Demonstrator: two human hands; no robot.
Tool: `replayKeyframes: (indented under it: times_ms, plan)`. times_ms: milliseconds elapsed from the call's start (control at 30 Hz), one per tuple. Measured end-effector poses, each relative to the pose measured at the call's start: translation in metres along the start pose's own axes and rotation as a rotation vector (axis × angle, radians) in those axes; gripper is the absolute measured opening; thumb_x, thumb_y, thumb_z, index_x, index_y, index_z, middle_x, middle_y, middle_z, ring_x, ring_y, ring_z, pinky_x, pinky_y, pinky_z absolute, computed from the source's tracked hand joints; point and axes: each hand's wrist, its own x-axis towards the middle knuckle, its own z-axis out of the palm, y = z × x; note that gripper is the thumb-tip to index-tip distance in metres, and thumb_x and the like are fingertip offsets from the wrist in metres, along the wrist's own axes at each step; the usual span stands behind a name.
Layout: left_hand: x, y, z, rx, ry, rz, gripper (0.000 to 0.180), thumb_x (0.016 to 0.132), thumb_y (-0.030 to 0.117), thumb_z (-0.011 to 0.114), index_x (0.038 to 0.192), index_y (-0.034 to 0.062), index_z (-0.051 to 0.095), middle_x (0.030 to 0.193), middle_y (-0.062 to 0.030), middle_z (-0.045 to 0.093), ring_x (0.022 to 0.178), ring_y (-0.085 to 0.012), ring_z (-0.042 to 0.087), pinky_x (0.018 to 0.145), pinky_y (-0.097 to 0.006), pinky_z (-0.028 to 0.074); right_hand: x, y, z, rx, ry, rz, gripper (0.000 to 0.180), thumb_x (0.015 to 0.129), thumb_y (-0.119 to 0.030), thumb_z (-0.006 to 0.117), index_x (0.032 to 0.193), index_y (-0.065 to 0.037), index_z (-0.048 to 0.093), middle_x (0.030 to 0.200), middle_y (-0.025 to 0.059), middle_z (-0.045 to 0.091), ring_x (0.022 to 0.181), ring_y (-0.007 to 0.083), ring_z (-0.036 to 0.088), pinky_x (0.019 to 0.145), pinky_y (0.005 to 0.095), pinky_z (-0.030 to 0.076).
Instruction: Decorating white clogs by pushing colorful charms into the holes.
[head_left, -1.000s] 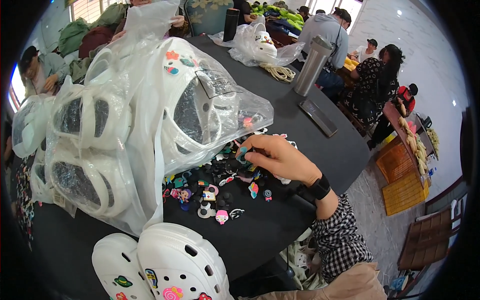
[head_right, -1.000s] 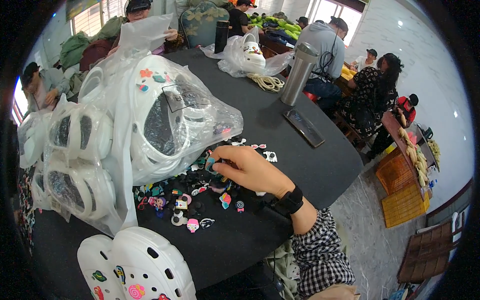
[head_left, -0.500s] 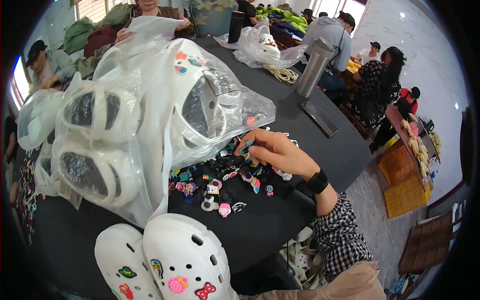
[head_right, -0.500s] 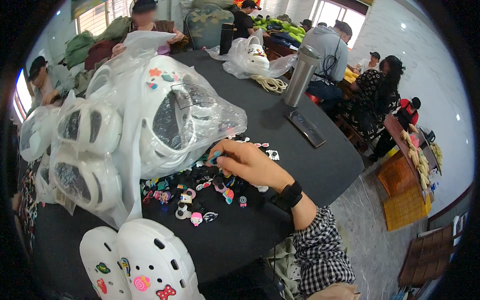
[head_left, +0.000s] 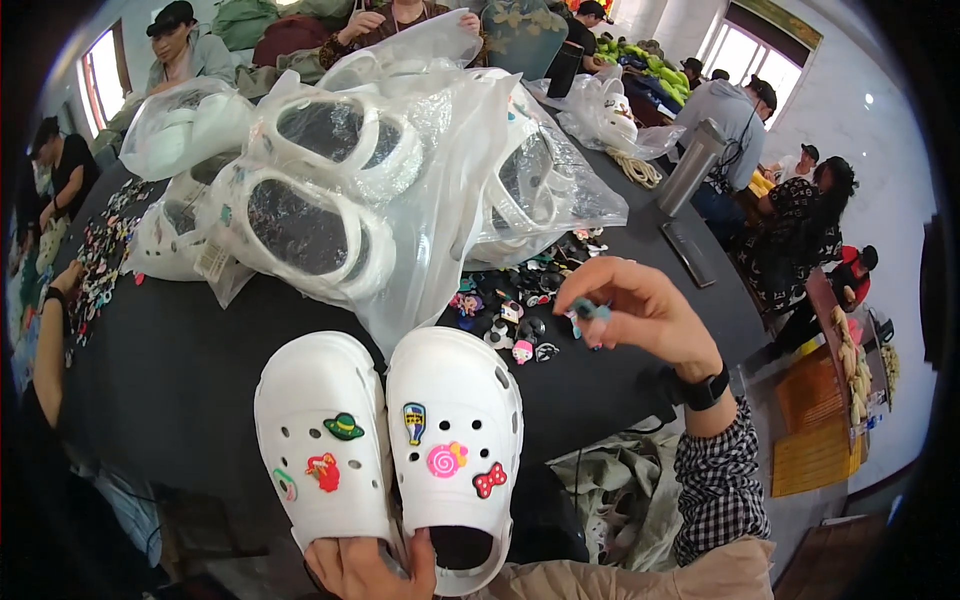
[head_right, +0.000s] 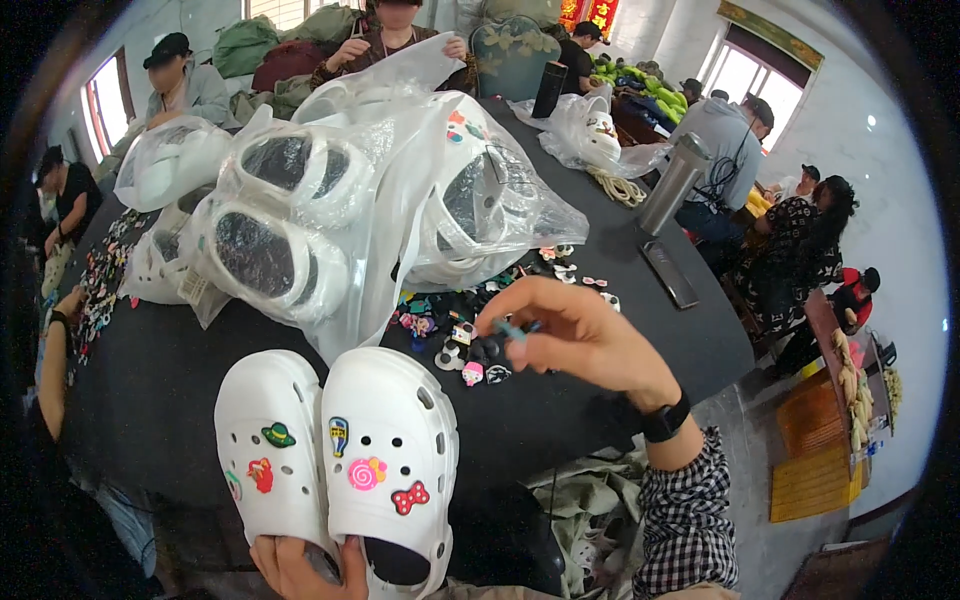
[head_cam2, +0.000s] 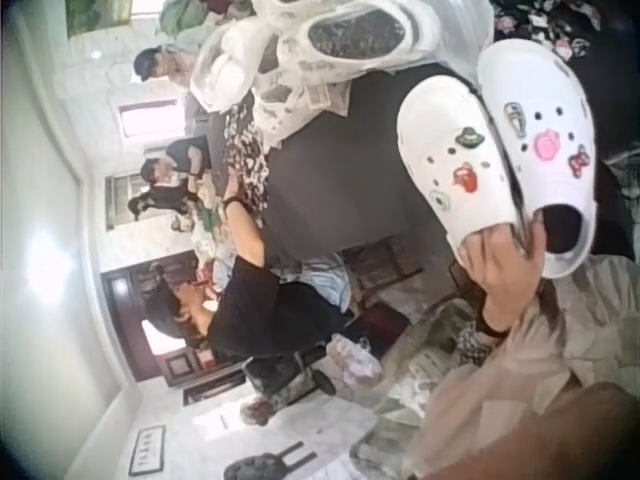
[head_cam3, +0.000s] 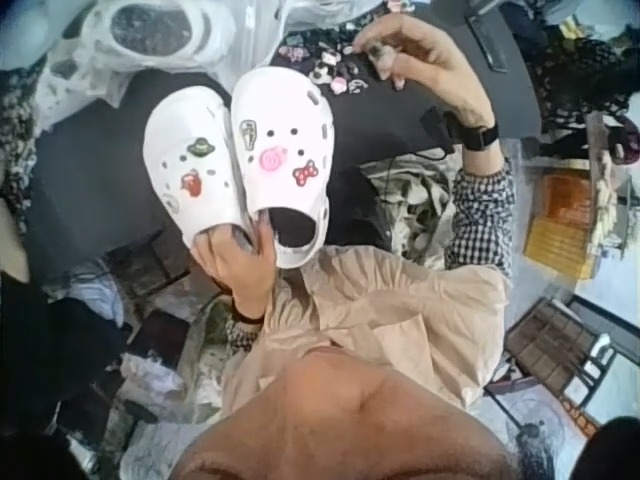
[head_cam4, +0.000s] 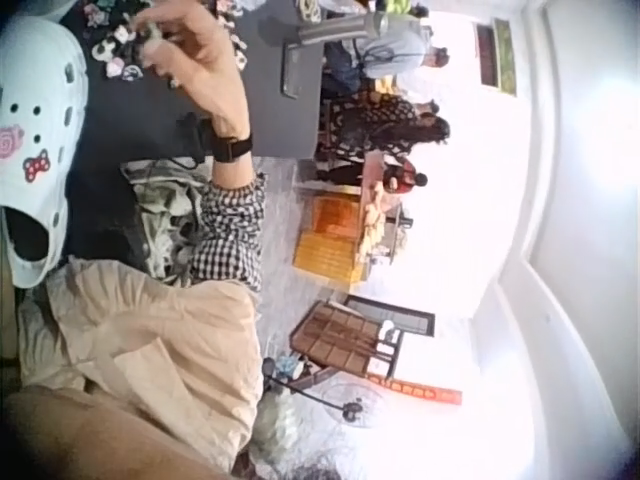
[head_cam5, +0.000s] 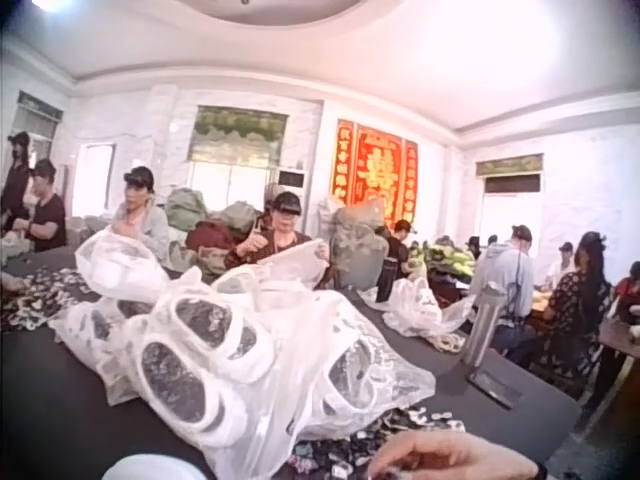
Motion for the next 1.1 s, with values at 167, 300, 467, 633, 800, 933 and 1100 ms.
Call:
replayKeyframes:
  times_ms: [167,300,467,633,800,933,1100]
  plan:
    - [-0.001,0.003,0.004,-0.015,0.058,0.017,0.038,0.083,0.029,0.078,0.099,0.0003,0.059,0.086,-0.0170,0.058,0.081,-0.0391,0.054,0.076,-0.050,0.042,-0.001,-0.013,0.040,0.196,-0.132,0.015,0.028,0.088,0.003,0.070,0.113,-0.004,0.060,0.113,0.0042,0.060,0.099,0.0094,0.059,0.071,0.0205,0.051]
    - [0.002,0.004,0.004,0.009,0.123,0.023,0.034,0.085,0.031,0.076,0.089,0.0026,0.059,0.077,-0.0135,0.054,0.077,-0.0357,0.053,0.073,-0.049,0.042,-0.008,-0.013,0.067,0.200,-0.187,0.015,0.029,0.087,0.005,0.070,0.113,-0.004,0.060,0.115,0.0029,0.059,0.102,0.0092,0.059,0.075,0.0197,0.050]
    - [-0.008,0.004,0.016,-0.066,0.087,-0.003,0.035,0.082,0.026,0.076,0.095,-0.0019,0.059,0.085,-0.0177,0.058,0.082,-0.0377,0.055,0.074,-0.048,0.041,-0.024,-0.008,0.086,-0.128,-0.073,-0.050,0.030,0.085,0.003,0.073,0.113,-0.007,0.064,0.108,0.0016,0.056,0.096,0.0079,0.060,0.073,0.0210,0.051]
    - [-0.011,0.001,0.016,-0.102,0.038,-0.042,0.039,0.077,0.020,0.077,0.100,-0.0054,0.059,0.089,-0.0188,0.062,0.088,-0.0384,0.056,0.076,-0.048,0.039,-0.024,-0.011,0.106,-0.497,0.101,-0.228,0.031,0.084,-0.002,0.075,0.113,-0.011,0.070,0.106,0.0038,0.055,0.086,0.0107,0.059,0.067,0.0236,0.050]
    - [-0.011,0.002,0.020,-0.123,0.087,-0.015,0.035,0.078,0.020,0.076,0.096,-0.0037,0.058,0.086,-0.0179,0.060,0.084,-0.0374,0.056,0.075,-0.048,0.039,-0.021,-0.010,0.105,-0.286,0.128,-0.055,0.029,0.082,-0.002,0.078,0.106,-0.006,0.063,0.098,0.0012,0.054,0.078,0.0090,0.056,0.065,0.0234,0.049]
    - [-0.012,0.002,0.021,-0.115,0.094,-0.017,0.033,0.079,0.020,0.075,0.094,-0.0028,0.058,0.084,-0.0171,0.059,0.082,-0.0367,0.055,0.073,-0.047,0.038,-0.016,-0.013,0.102,-0.415,0.045,-0.066,0.029,0.080,-0.002,0.080,0.099,-0.005,0.058,0.094,-0.0007,0.052,0.076,0.0074,0.054,0.064,0.0236,0.048]
    - [-0.011,0.002,0.023,-0.129,0.084,-0.015,0.031,0.081,0.021,0.074,0.092,-0.0019,0.057,0.080,-0.0163,0.058,0.080,-0.0358,0.054,0.072,-0.047,0.038,-0.014,-0.012,0.098,-0.425,0.006,-0.065,0.029,0.081,-0.004,0.080,0.100,-0.005,0.059,0.095,-0.0002,0.053,0.076,0.0073,0.055,0.063,0.0239,0.048]
